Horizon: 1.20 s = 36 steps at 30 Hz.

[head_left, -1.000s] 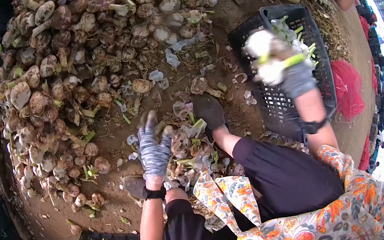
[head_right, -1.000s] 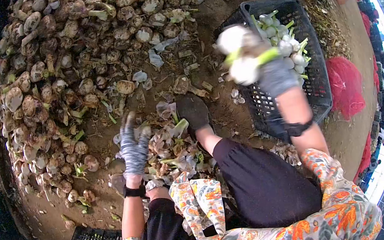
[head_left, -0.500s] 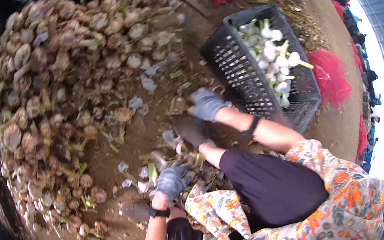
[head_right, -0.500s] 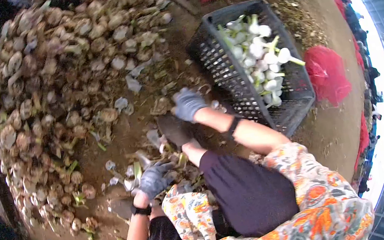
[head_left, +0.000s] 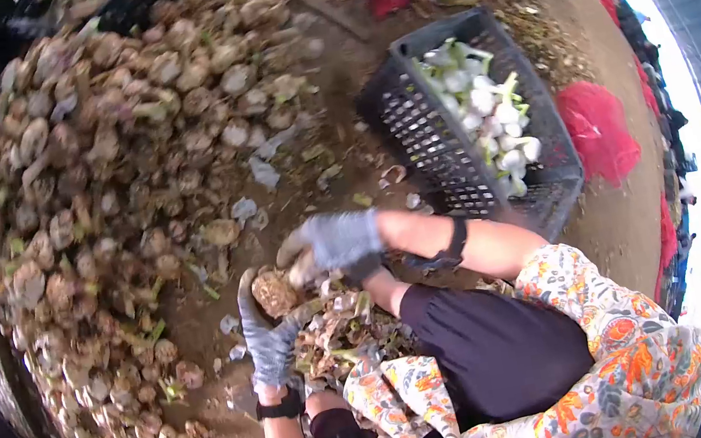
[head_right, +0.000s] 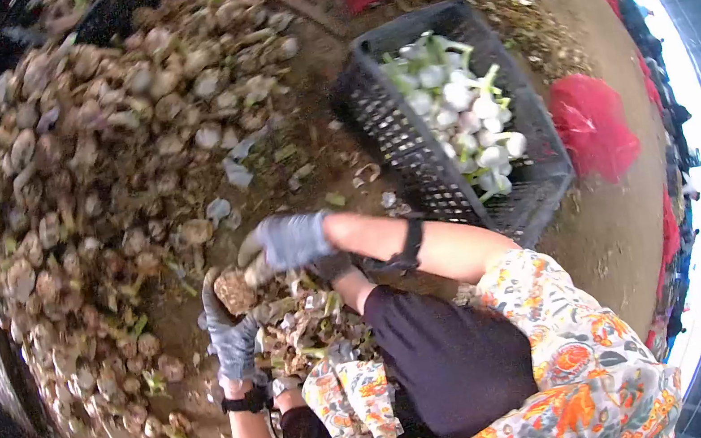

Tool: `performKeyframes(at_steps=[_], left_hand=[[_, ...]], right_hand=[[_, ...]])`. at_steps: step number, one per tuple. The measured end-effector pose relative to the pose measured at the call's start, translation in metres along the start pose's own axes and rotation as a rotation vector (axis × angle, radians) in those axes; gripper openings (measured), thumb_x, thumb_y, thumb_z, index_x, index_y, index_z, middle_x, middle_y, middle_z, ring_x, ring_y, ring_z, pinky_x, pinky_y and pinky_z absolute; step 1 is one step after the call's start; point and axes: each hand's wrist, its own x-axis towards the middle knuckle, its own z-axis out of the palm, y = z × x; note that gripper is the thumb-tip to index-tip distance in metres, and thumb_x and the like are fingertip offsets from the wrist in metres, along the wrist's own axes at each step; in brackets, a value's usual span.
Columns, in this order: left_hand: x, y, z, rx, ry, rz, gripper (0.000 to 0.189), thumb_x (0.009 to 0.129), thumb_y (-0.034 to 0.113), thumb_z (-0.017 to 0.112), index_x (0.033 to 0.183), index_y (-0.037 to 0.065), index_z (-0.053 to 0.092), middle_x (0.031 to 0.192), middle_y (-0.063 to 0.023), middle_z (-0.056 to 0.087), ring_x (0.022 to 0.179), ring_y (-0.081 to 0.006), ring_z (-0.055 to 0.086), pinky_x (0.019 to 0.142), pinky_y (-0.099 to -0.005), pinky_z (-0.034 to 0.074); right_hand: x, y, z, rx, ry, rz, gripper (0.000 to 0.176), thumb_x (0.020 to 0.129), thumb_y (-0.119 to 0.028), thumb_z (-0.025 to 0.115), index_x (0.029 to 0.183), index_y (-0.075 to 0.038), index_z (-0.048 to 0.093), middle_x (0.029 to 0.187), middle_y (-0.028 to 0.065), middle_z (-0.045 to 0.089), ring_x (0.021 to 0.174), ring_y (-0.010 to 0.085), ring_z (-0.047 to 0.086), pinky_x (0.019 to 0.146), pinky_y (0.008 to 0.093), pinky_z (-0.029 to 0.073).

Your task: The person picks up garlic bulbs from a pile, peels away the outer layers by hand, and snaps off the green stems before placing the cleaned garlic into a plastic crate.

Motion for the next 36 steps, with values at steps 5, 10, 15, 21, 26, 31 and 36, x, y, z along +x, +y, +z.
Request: performKeyframes(at_steps=[5, 10, 15, 21, 26, 31, 36], left_hand=[[-0.006, 0.018, -0.004, -0.043, 0.220, -0.053, 0.090, 0.057, 0.011, 0.082, 0.131, 0.005, 0.032, 0.119, -0.0091, 0.048, 0.107, -0.0210, 0.050, 0.092, -0.0336, 0.045], [-0.007, 0.015, 0.011, -0.233, 0.194, 0.083, 0.088, 0.058, 0.017, 0.086, 0.128, 0.008, 0.033, 0.118, -0.0076, 0.047, 0.107, -0.0187, 0.049, 0.093, -0.0334, 0.043], [-0.010, 0.016, 0.010, -0.169, 0.189, 0.164, 0.084, 0.060, 0.014, 0.085, 0.126, 0.007, 0.033, 0.118, -0.0077, 0.046, 0.109, -0.0178, 0.048, 0.094, -0.0333, 0.043], [-0.011, 0.023, 0.006, -0.206, 0.178, 0.100, 0.087, 0.060, 0.019, 0.085, 0.128, 0.003, 0.033, 0.120, -0.0078, 0.047, 0.109, -0.0179, 0.048, 0.094, -0.0317, 0.042], [-0.009, 0.013, -0.006, -0.553, 0.062, -0.113, 0.079, 0.066, 0.044, 0.077, 0.123, 0.004, 0.041, 0.103, -0.0084, 0.056, 0.086, -0.0168, 0.057, 0.072, -0.0285, 0.050], [-0.004, 0.009, -0.015, -1.000, -0.138, -0.660, 0.069, 0.076, 0.067, 0.050, 0.105, 0.005, 0.055, 0.067, -0.0122, 0.060, 0.031, -0.0186, 0.047, 0.030, -0.0259, 0.041], [0.000, 0.014, -0.019, -0.698, -0.068, -0.623, 0.071, 0.082, 0.070, 0.037, 0.097, 0.004, 0.059, 0.069, -0.0078, 0.061, 0.058, -0.0188, 0.059, 0.047, -0.0243, 0.048]], right_hand=[[-0.001, -0.010, 0.005, 0.704, 0.088, -0.050, 0.035, 0.090, -0.032, 0.054, 0.107, -0.002, 0.058, 0.101, 0.0066, 0.061, 0.077, 0.0123, 0.060, 0.066, 0.0245, 0.050], [0.013, 0.005, 0.036, 0.229, 0.248, -0.075, 0.033, 0.087, -0.029, 0.059, 0.105, -0.002, 0.059, 0.095, 0.0049, 0.062, 0.081, 0.0113, 0.054, 0.076, 0.0272, 0.046], [0.019, -0.011, 0.041, 0.460, 0.311, -0.135, 0.029, 0.083, -0.017, 0.063, 0.107, -0.001, 0.057, 0.098, 0.0043, 0.061, 0.091, 0.0109, 0.056, 0.082, 0.0266, 0.046], [0.010, -0.024, 0.026, 0.314, 0.232, -0.059, 0.029, 0.082, -0.013, 0.063, 0.107, 0.000, 0.059, 0.098, 0.0060, 0.063, 0.091, 0.0133, 0.057, 0.084, 0.0278, 0.046], [0.010, 0.013, 0.029, 0.043, 0.396, -0.476, 0.027, 0.083, -0.009, 0.059, 0.108, 0.000, 0.057, 0.097, 0.0081, 0.063, 0.088, 0.0161, 0.059, 0.081, 0.0292, 0.047], [-0.004, -0.013, 0.022, 0.034, 0.206, -0.248, 0.032, 0.081, -0.009, 0.061, 0.111, 0.000, 0.056, 0.097, 0.0085, 0.065, 0.086, 0.0171, 0.061, 0.079, 0.0291, 0.048], [-0.005, -0.006, 0.028, 0.394, 0.168, 0.025, 0.034, 0.079, -0.010, 0.064, 0.111, 0.000, 0.057, 0.097, 0.0069, 0.064, 0.090, 0.0126, 0.059, 0.081, 0.0271, 0.046]])
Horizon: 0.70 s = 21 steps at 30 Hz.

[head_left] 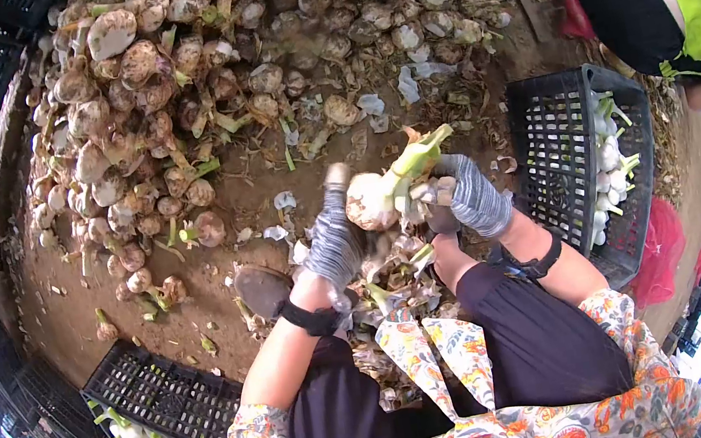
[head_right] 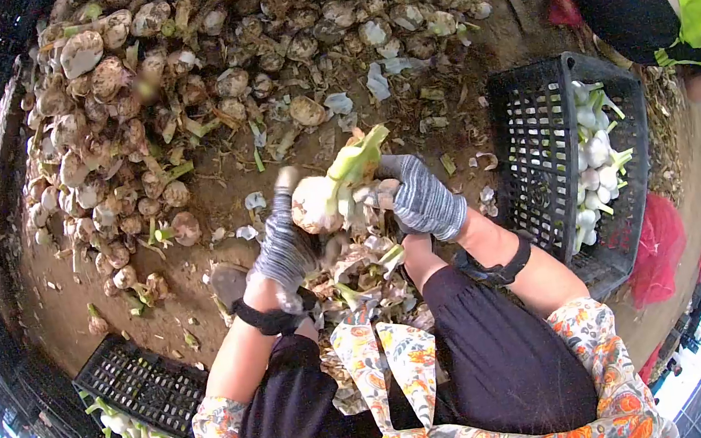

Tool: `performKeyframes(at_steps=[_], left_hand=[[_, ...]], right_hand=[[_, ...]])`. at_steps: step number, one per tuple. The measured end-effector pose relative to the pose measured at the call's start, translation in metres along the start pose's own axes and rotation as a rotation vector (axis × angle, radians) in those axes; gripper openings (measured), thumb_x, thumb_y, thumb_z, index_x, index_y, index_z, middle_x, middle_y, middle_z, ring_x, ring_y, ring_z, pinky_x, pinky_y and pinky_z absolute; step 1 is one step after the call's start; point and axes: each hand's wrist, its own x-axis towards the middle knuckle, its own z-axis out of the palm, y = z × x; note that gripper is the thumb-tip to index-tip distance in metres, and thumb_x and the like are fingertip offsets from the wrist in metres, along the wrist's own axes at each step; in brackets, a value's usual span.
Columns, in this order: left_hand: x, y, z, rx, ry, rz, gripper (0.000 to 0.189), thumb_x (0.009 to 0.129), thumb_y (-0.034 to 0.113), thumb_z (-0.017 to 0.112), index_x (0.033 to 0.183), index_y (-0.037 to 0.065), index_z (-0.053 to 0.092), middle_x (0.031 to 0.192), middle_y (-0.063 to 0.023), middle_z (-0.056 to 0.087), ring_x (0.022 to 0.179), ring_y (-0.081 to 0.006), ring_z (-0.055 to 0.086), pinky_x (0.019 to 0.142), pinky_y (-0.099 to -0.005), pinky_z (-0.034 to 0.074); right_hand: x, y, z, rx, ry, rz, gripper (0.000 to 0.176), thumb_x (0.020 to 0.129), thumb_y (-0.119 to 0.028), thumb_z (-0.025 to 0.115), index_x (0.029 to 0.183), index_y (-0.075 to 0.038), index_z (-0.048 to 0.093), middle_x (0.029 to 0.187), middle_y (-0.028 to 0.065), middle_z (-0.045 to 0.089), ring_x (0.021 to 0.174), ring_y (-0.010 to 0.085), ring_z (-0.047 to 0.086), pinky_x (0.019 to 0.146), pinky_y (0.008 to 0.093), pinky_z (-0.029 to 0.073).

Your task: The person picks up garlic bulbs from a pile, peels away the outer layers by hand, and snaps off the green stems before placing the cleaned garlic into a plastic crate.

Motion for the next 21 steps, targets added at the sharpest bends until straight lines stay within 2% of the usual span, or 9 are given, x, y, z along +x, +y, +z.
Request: performKeyframes(at_steps=[3, 4, 7, 8, 10, 11, 17, 19, 21], left_hand=[[-0.006, -0.003, 0.028, 0.146, 0.253, 0.604, 0.058, 0.088, 0.057, 0.044, 0.113, 0.006, 0.052, 0.084, -0.0066, 0.061, 0.066, -0.0136, 0.058, 0.060, -0.0252, 0.050], [0.016, -0.018, 0.022, 0.390, 0.344, 1.004, 0.057, 0.089, 0.044, 0.053, 0.127, 0.003, 0.041, 0.102, -0.0090, 0.058, 0.089, -0.0129, 0.055, 0.082, -0.0261, 0.046], [0.002, -0.023, 0.005, 0.590, 0.233, 0.781, 0.057, 0.090, 0.036, 0.055, 0.132, 0.004, 0.036, 0.116, -0.0094, 0.052, 0.104, -0.0139, 0.049, 0.093, -0.0278, 0.039], [0.005, -0.026, -0.002, 0.591, 0.230, 0.777, 0.057, 0.090, 0.036, 0.055, 0.132, 0.004, 0.036, 0.116, -0.0094, 0.052, 0.104, -0.0139, 0.049, 0.093, -0.0278, 0.039], [0.009, -0.028, -0.009, 0.382, 0.068, 0.705, 0.060, 0.088, 0.038, 0.057, 0.133, 0.005, 0.035, 0.116, -0.0090, 0.053, 0.105, -0.0161, 0.050, 0.093, -0.0294, 0.040], [0.010, -0.031, -0.011, 0.385, 0.068, 0.705, 0.060, 0.088, 0.038, 0.057, 0.133, 0.005, 0.035, 0.116, -0.0090, 0.053, 0.105, -0.0161, 0.050, 0.093, -0.0294, 0.040], [0.006, -0.024, -0.009, 0.502, 0.172, 0.716, 0.081, 0.072, 0.033, 0.076, 0.134, 0.005, 0.032, 0.122, -0.0096, 0.049, 0.112, -0.0192, 0.048, 0.096, -0.0316, 0.039], [0.000, -0.020, 0.003, 0.424, 0.150, 0.675, 0.087, 0.066, 0.022, 0.081, 0.134, 0.004, 0.031, 0.122, -0.0105, 0.048, 0.113, -0.0196, 0.047, 0.098, -0.0323, 0.038], [-0.001, -0.020, 0.013, 0.423, 0.123, 0.706, 0.086, 0.066, 0.014, 0.080, 0.135, 0.003, 0.029, 0.124, -0.0117, 0.047, 0.112, -0.0189, 0.047, 0.098, -0.0320, 0.038]], right_hand=[[0.004, 0.012, 0.010, -0.024, 0.086, -0.131, 0.034, 0.079, -0.011, 0.065, 0.110, 0.001, 0.056, 0.098, 0.0058, 0.064, 0.090, 0.0139, 0.059, 0.081, 0.0283, 0.047], [0.004, 0.009, 0.014, 0.047, 0.139, -0.105, 0.033, 0.079, -0.011, 0.065, 0.109, 0.001, 0.056, 0.097, 0.0059, 0.063, 0.089, 0.0137, 0.059, 0.080, 0.0281, 0.047], [0.008, 0.005, 0.008, 0.147, 0.122, 0.098, 0.032, 0.078, -0.009, 0.065, 0.107, 0.000, 0.056, 0.093, 0.0078, 0.064, 0.084, 0.0150, 0.060, 0.077, 0.0273, 0.049], [0.009, 0.011, 0.002, -0.121, 0.087, -0.164, 0.031, 0.077, -0.009, 0.065, 0.105, 0.001, 0.057, 0.091, 0.0082, 0.064, 0.080, 0.0159, 0.061, 0.074, 0.0270, 0.049], [0.008, -0.011, 0.003, 0.978, 0.032, 0.181, 0.026, 0.079, -0.011, 0.063, 0.100, 0.004, 0.058, 0.088, 0.0094, 0.064, 0.076, 0.0196, 0.062, 0.069, 0.0276, 0.051], [0.012, -0.010, 0.000, 0.912, 0.052, 0.143, 0.028, 0.082, -0.015, 0.059, 0.100, 0.006, 0.057, 0.087, 0.0105, 0.064, 0.074, 0.0207, 0.063, 0.071, 0.0283, 0.051], [0.010, 0.024, -0.017, -1.457, 0.510, -0.231, 0.042, 0.079, -0.014, 0.062, 0.119, -0.002, 0.052, 0.103, 0.0074, 0.058, 0.086, 0.0114, 0.056, 0.072, 0.0242, 0.047], [0.006, -0.014, -0.002, -0.563, 0.233, -0.026, 0.049, 0.076, -0.017, 0.067, 0.121, -0.008, 0.053, 0.107, 0.0052, 0.056, 0.088, 0.0113, 0.052, 0.077, 0.0249, 0.043], [0.013, -0.017, 0.012, -0.458, 0.194, -0.083, 0.046, 0.075, -0.021, 0.070, 0.117, -0.009, 0.055, 0.103, 0.0047, 0.057, 0.084, 0.0130, 0.052, 0.076, 0.0255, 0.043]])
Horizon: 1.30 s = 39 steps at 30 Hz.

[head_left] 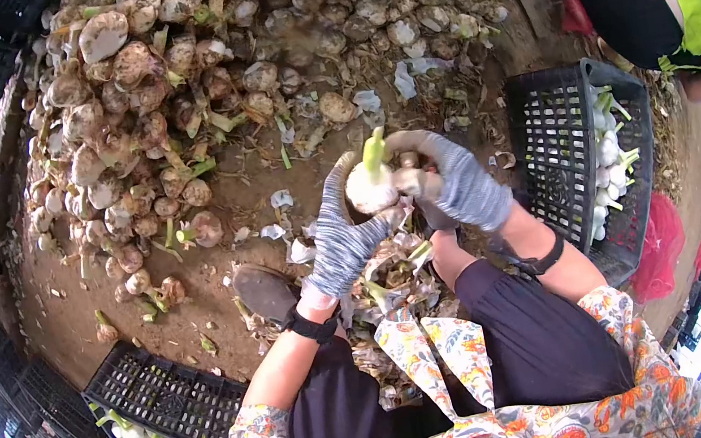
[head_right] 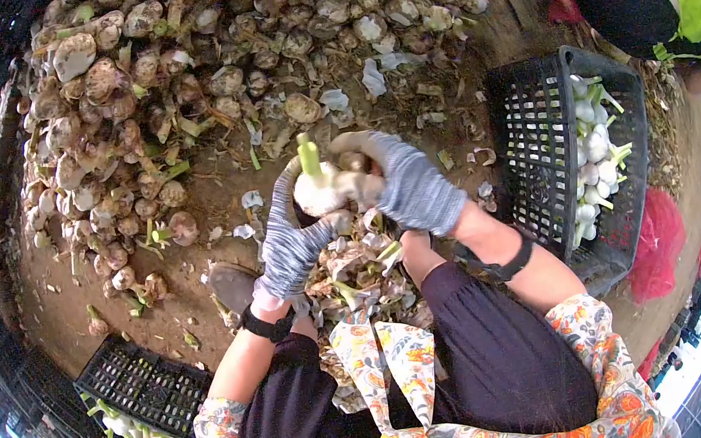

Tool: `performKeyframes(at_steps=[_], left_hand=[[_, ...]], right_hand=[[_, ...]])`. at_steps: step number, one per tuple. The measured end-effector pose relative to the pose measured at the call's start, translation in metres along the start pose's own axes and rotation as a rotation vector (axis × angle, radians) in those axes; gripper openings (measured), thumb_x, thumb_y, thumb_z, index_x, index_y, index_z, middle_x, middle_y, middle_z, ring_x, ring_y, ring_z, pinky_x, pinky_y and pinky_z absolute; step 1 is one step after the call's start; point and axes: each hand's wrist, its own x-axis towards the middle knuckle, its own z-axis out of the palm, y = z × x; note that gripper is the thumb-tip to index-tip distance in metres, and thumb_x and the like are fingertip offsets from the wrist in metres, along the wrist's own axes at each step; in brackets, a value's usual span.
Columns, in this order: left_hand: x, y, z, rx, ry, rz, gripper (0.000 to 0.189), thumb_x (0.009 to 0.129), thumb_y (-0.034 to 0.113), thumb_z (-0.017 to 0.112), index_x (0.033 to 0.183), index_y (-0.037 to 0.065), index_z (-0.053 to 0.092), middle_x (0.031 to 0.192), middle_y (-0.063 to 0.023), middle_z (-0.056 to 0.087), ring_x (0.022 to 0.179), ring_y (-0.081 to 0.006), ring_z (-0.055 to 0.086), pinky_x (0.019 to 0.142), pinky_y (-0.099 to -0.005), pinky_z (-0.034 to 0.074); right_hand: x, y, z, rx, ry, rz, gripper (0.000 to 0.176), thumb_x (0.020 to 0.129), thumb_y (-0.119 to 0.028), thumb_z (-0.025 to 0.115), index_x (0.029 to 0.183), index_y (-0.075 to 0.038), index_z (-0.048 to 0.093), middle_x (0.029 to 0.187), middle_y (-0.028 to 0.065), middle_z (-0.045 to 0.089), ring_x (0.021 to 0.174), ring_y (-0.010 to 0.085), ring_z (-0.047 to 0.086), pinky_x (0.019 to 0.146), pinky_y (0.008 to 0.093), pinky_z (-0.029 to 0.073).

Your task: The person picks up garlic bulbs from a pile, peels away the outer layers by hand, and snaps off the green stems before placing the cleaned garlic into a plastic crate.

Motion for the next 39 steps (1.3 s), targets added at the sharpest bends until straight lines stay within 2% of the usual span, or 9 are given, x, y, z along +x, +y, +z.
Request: performKeyframes(at_steps=[6, 14, 17, 20, 21, 24, 28, 34, 39], left_hand=[[-0.001, 0.004, 0.000, 0.173, 0.018, 0.021, 0.086, 0.066, 0.008, 0.079, 0.136, 0.003, 0.029, 0.121, -0.0094, 0.049, 0.110, -0.0182, 0.049, 0.095, -0.0313, 0.041], [-0.002, -0.001, -0.011, -0.037, 0.024, 0.029, 0.082, 0.063, 0.009, 0.081, 0.131, 0.003, 0.036, 0.112, -0.0078, 0.054, 0.104, -0.0178, 0.053, 0.092, -0.0320, 0.044], [0.010, -0.019, -0.022, -0.286, 0.023, -0.158, 0.062, 0.077, 0.054, 0.061, 0.112, 0.004, 0.052, 0.086, -0.0076, 0.062, 0.060, -0.0103, 0.055, 0.047, -0.0207, 0.043], [0.009, 0.012, -0.022, -0.612, 0.058, -0.553, 0.064, 0.083, 0.065, 0.040, 0.091, 0.003, 0.054, 0.053, -0.0076, 0.049, 0.036, -0.0133, 0.041, 0.035, -0.0230, 0.033], [0.017, -0.006, -0.047, -0.838, -0.397, -0.693, 0.076, 0.079, 0.074, 0.027, 0.085, 0.004, 0.054, 0.041, -0.0084, 0.039, 0.032, -0.0164, 0.036, 0.033, -0.0280, 0.032], [0.027, -0.019, -0.056, -0.840, -0.576, -0.853, 0.076, 0.076, 0.076, 0.032, 0.080, 0.004, 0.054, 0.043, -0.0093, 0.041, 0.033, -0.0168, 0.038, 0.031, -0.0301, 0.030], [0.021, 0.009, -0.023, -0.621, 0.218, -0.705, 0.073, 0.074, 0.074, 0.038, 0.078, 0.004, 0.058, 0.050, -0.0097, 0.051, 0.035, -0.0183, 0.043, 0.034, -0.0282, 0.038], [0.016, -0.001, 0.012, -0.555, 0.424, -0.258, 0.054, 0.085, 0.056, 0.046, 0.102, 0.005, 0.057, 0.077, -0.0056, 0.063, 0.057, -0.0154, 0.059, 0.041, -0.0251, 0.045], [0.015, -0.002, -0.034, -0.504, -0.086, -0.627, 0.053, 0.089, 0.057, 0.039, 0.101, 0.009, 0.057, 0.084, -0.0009, 0.060, 0.073, -0.0113, 0.057, 0.060, -0.0256, 0.049]], right_hand=[[0.018, 0.018, 0.023, 0.186, 0.030, -0.086, 0.033, 0.080, -0.027, 0.065, 0.099, 0.000, 0.060, 0.084, 0.0142, 0.062, 0.076, 0.0256, 0.059, 0.070, 0.0323, 0.047], [0.008, 0.016, -0.006, 0.322, -0.124, 0.003, 0.028, 0.083, -0.022, 0.062, 0.098, 0.001, 0.063, 0.081, 0.0080, 0.066, 0.074, 0.0110, 0.058, 0.068, 0.0291, 0.048], [0.004, 0.013, -0.007, 0.265, -0.196, 0.053, 0.025, 0.082, -0.016, 0.060, 0.099, 0.002, 0.063, 0.082, 0.0088, 0.067, 0.074, 0.0114, 0.058, 0.068, 0.0305, 0.048], [-0.002, 0.004, 0.004, 0.269, -0.257, -0.108, 0.034, 0.079, -0.013, 0.059, 0.108, 0.003, 0.058, 0.093, 0.0167, 0.064, 0.082, 0.0203, 0.060, 0.078, 0.0313, 0.048], [-0.006, 0.014, 0.012, 0.233, -0.246, -0.158, 0.035, 0.078, -0.012, 0.059, 0.109, 0.003, 0.057, 0.096, 0.0174, 0.063, 0.084, 0.0221, 0.060, 0.080, 0.0312, 0.047], [-0.010, 0.006, 0.014, 0.195, -0.219, -0.126, 0.038, 0.075, -0.010, 0.062, 0.111, 0.002, 0.056, 0.096, 0.0180, 0.061, 0.086, 0.0242, 0.061, 0.081, 0.0314, 0.047], [-0.008, 0.009, 0.013, 0.151, -0.280, -0.102, 0.039, 0.075, -0.013, 0.065, 0.110, 0.000, 0.055, 0.095, 0.0132, 0.062, 0.086, 0.0195, 0.060, 0.079, 0.0298, 0.047], [0.004, 0.006, 0.031, 0.660, -0.042, 0.019, 0.045, 0.077, -0.013, 0.071, 0.116, -0.001, 0.052, 0.103, 0.0049, 0.061, 0.091, 0.0110, 0.057, 0.081, 0.0255, 0.048], [-0.003, 0.004, 0.029, 0.678, -0.060, 0.069, 0.035, 0.079, -0.008, 0.067, 0.111, 0.000, 0.057, 0.099, 0.0071, 0.064, 0.087, 0.0113, 0.059, 0.078, 0.0247, 0.049]])
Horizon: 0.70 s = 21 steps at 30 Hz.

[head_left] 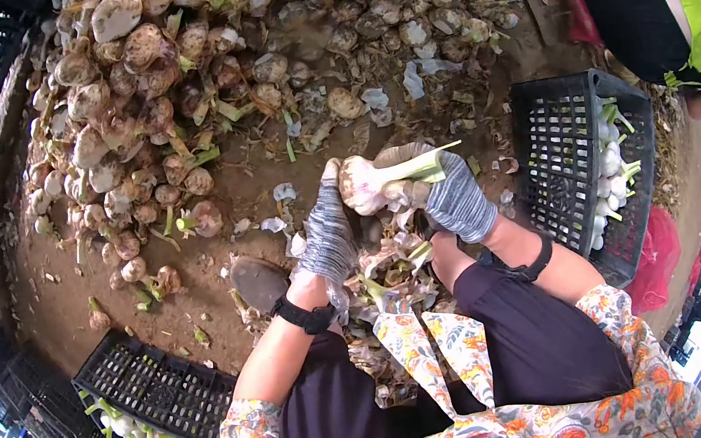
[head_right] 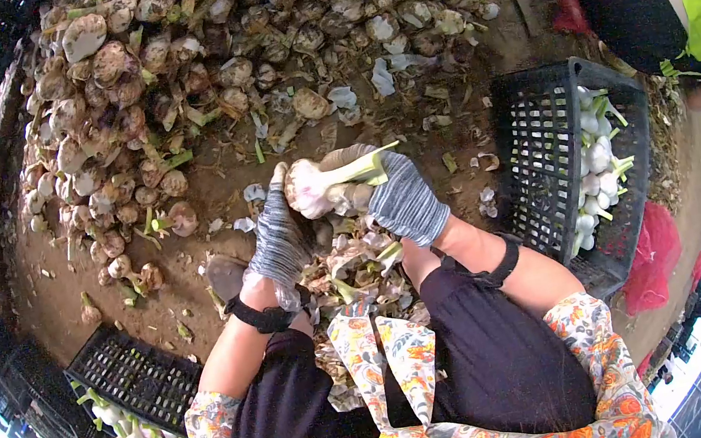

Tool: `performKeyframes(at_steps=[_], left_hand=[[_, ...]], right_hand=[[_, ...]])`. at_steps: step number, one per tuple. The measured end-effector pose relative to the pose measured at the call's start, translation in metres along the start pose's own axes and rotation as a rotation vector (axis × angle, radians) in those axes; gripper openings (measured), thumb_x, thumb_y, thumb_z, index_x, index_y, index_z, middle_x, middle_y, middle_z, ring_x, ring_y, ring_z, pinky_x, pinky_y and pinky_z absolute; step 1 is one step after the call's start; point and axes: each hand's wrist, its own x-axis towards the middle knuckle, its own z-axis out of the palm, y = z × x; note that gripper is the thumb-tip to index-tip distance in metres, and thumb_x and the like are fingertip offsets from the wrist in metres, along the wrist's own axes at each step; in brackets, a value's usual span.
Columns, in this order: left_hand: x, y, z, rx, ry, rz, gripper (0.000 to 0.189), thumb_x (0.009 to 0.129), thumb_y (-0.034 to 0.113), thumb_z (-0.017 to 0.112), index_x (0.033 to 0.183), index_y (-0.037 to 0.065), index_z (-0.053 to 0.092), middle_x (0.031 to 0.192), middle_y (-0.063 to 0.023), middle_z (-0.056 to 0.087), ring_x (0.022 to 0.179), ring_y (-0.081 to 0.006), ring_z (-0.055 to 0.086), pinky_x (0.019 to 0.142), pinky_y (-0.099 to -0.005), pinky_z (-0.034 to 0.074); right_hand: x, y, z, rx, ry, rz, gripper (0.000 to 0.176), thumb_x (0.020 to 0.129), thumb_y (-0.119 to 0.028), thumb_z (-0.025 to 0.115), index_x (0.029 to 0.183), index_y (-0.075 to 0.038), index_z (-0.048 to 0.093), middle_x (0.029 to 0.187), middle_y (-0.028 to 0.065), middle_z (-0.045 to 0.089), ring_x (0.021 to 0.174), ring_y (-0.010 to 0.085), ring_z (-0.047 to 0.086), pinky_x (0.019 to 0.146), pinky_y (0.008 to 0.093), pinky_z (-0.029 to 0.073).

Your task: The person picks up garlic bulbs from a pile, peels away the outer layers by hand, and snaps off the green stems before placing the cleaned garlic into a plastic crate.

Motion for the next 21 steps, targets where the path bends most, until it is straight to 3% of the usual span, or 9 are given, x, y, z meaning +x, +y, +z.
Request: performKeyframes(at_steps=[1, 6, 9, 11, 12, 15, 17, 18, 21], left_hand=[[0.001, -0.003, 0.001, 0.001, 0.006, 0.000, 0.053, 0.089, 0.057, 0.039, 0.101, 0.009, 0.057, 0.084, -0.0009, 0.060, 0.073, -0.0113, 0.057, 0.060, -0.0256, 0.049], [0.009, -0.039, 0.035, 0.406, 0.317, 0.916, 0.052, 0.083, 0.024, 0.066, 0.122, 0.001, 0.043, 0.101, -0.0060, 0.057, 0.089, -0.0132, 0.054, 0.085, -0.0255, 0.044], [0.008, -0.026, 0.024, 0.616, 0.376, 0.939, 0.047, 0.084, 0.031, 0.063, 0.117, 0.002, 0.046, 0.091, -0.0053, 0.059, 0.082, -0.0105, 0.055, 0.076, -0.0232, 0.046], [-0.010, 0.002, 0.019, 0.442, 0.203, 0.476, 0.047, 0.084, 0.046, 0.058, 0.105, 0.004, 0.051, 0.075, -0.0019, 0.058, 0.070, -0.0077, 0.054, 0.066, -0.0213, 0.045], [-0.011, 0.013, 0.014, 0.245, -0.028, 0.219, 0.046, 0.085, 0.049, 0.054, 0.099, 0.005, 0.052, 0.069, -0.0007, 0.056, 0.066, -0.0070, 0.053, 0.061, -0.0209, 0.044], [0.007, 0.004, 0.003, -0.004, -0.315, 0.034, 0.049, 0.086, 0.053, 0.049, 0.102, 0.007, 0.053, 0.071, -0.0012, 0.059, 0.067, -0.0084, 0.056, 0.060, -0.0213, 0.045], [0.022, -0.012, 0.003, 0.198, 0.146, 0.528, 0.057, 0.084, 0.054, 0.053, 0.115, 0.006, 0.049, 0.088, -0.0052, 0.061, 0.079, -0.0118, 0.059, 0.069, -0.0245, 0.049], [0.022, -0.011, 0.003, 0.254, 0.188, 0.645, 0.069, 0.081, 0.053, 0.060, 0.126, 0.004, 0.041, 0.106, -0.0086, 0.058, 0.092, -0.0157, 0.058, 0.080, -0.0280, 0.049], [0.011, -0.017, 0.006, 0.476, 0.210, 0.809, 0.068, 0.082, 0.048, 0.061, 0.128, 0.002, 0.038, 0.111, -0.0093, 0.055, 0.098, -0.0171, 0.056, 0.085, -0.0298, 0.047]], right_hand=[[0.000, 0.001, -0.001, 0.006, -0.002, 0.001, 0.035, 0.079, -0.008, 0.067, 0.111, 0.000, 0.057, 0.099, 0.0071, 0.064, 0.087, 0.0113, 0.059, 0.078, 0.0247, 0.049], [0.003, 0.000, -0.001, 0.067, 0.039, 0.008, 0.034, 0.077, -0.003, 0.066, 0.110, 0.001, 0.058, 0.099, 0.0064, 0.065, 0.086, 0.0125, 0.061, 0.076, 0.0255, 0.050], [0.004, -0.003, -0.007, -0.208, 0.034, -0.045, 0.029, 0.075, -0.003, 0.067, 0.103, 0.001, 0.062, 0.096, 0.0071, 0.066, 0.086, 0.0123, 0.061, 0.076, 0.0254, 0.049], [0.004, -0.006, -0.015, -0.467, -0.041, -0.195, 0.025, 0.075, -0.002, 0.066, 0.099, 0.000, 0.064, 0.095, 0.0074, 0.066, 0.085, 0.0118, 0.061, 0.076, 0.0253, 0.049], [0.001, -0.012, -0.009, -0.187, -0.077, -0.138, 0.023, 0.076, -0.002, 0.063, 0.099, 0.000, 0.063, 0.094, 0.0069, 0.066, 0.084, 0.0120, 0.061, 0.075, 0.0259, 0.049], [0.002, -0.012, -0.010, -0.119, -0.072, 0.066, 0.026, 0.077, -0.008, 0.066, 0.101, 0.001, 0.062, 0.093, 0.0065, 0.065, 0.080, 0.0103, 0.060, 0.073, 0.0237, 0.048], [0.004, -0.001, -0.009, -0.076, -0.051, 0.078, 0.026, 0.079, -0.011, 0.067, 0.101, 0.001, 0.062, 0.092, 0.0064, 0.065, 0.079, 0.0101, 0.059, 0.071, 0.0235, 0.048], [0.005, 0.005, -0.008, -0.126, -0.030, 0.035, 0.026, 0.079, -0.011, 0.067, 0.101, 0.001, 0.062, 0.092, 0.0064, 0.065, 0.080, 0.0101, 0.059, 0.072, 0.0236, 0.048], [0.002, 0.009, -0.008, -0.197, -0.002, -0.015, 0.023, 0.080, -0.010, 0.066, 0.099, 0.001, 0.062, 0.091, 0.0065, 0.065, 0.084, 0.0098, 0.059, 0.075, 0.0238, 0.048]])
